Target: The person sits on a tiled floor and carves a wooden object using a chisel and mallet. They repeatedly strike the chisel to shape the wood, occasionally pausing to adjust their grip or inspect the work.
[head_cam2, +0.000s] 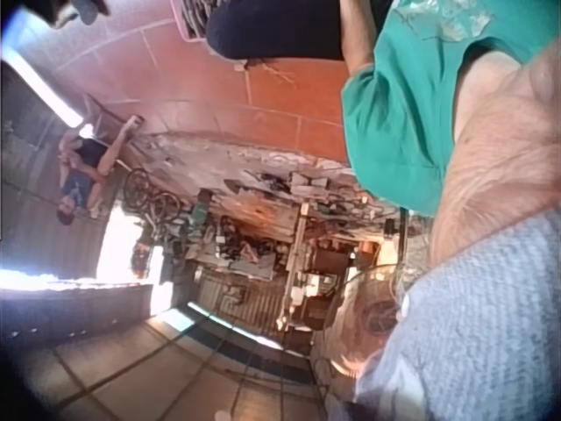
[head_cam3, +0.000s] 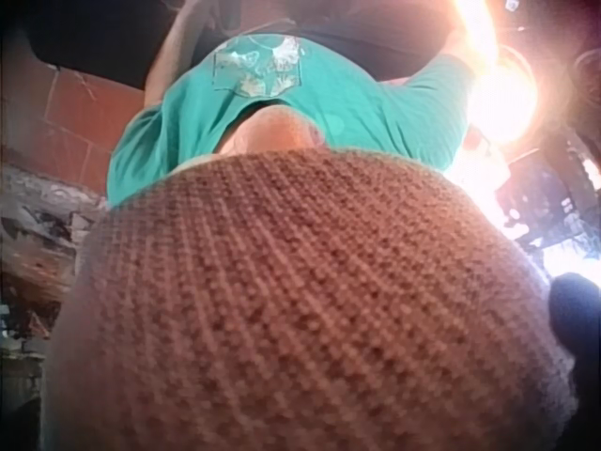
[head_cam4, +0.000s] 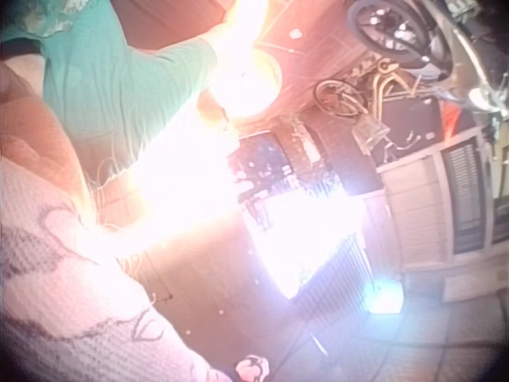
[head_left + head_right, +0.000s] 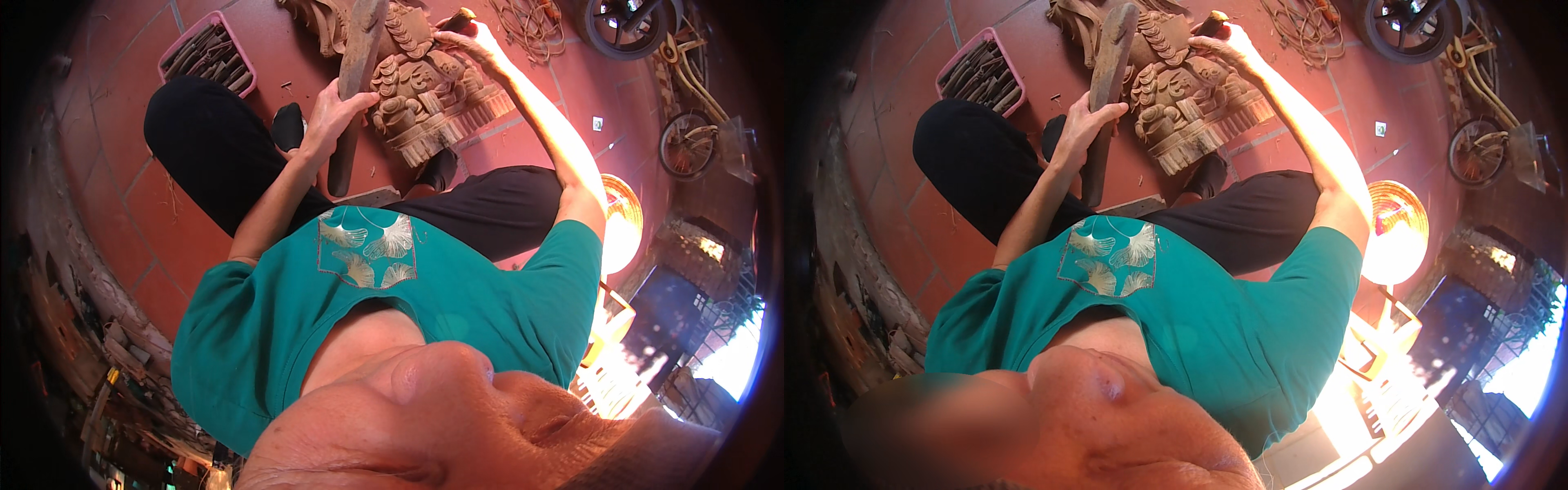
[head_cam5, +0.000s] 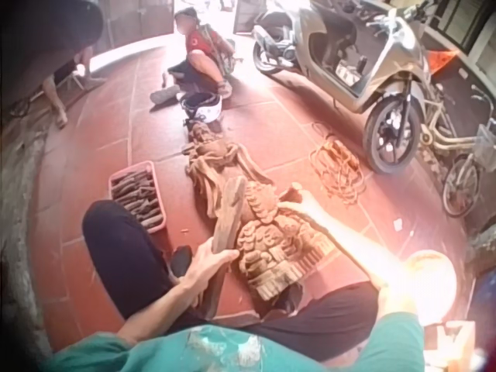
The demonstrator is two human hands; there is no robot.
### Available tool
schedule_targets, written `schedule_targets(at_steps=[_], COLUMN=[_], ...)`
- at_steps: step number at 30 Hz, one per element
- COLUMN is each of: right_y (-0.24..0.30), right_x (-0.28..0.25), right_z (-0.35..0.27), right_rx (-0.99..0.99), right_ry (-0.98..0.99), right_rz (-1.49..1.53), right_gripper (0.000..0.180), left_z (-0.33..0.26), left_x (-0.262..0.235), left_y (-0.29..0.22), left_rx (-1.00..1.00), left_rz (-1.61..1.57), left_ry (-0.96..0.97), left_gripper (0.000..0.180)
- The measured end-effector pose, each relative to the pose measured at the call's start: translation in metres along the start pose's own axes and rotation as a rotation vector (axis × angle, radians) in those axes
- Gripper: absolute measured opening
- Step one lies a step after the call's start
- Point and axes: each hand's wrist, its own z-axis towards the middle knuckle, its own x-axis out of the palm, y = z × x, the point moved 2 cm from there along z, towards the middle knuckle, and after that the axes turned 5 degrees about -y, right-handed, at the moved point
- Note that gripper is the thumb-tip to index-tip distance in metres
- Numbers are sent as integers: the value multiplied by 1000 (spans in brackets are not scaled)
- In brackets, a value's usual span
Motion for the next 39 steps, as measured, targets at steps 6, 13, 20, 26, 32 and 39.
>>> schedule_targets(at_steps=[6,13,20,26,32,39], right_y=[17,6,13,11,15,12], right_x=[7,2,5,3,3,3], right_z=[-2,3,-4,3,3,4], right_rx=[-88,122,109,77,121,134], right_ry=[34,-12,-8,11,6,9], right_rz=[27,-45,-10,-30,-15,-3], right_gripper=[38,31,33,31,31,33], left_z=[-8,-10,-8,-5,-10,-6], left_x=[0,3,0,3,12,15], left_y=[-4,-8,-3,-3,-1,8], left_rx=[45,26,71,71,71,24], left_rz=[-11,27,14,-17,-25,60], left_ry=[-5,18,6,14,74,99], left_gripper=[45,46,46,47,36,47])
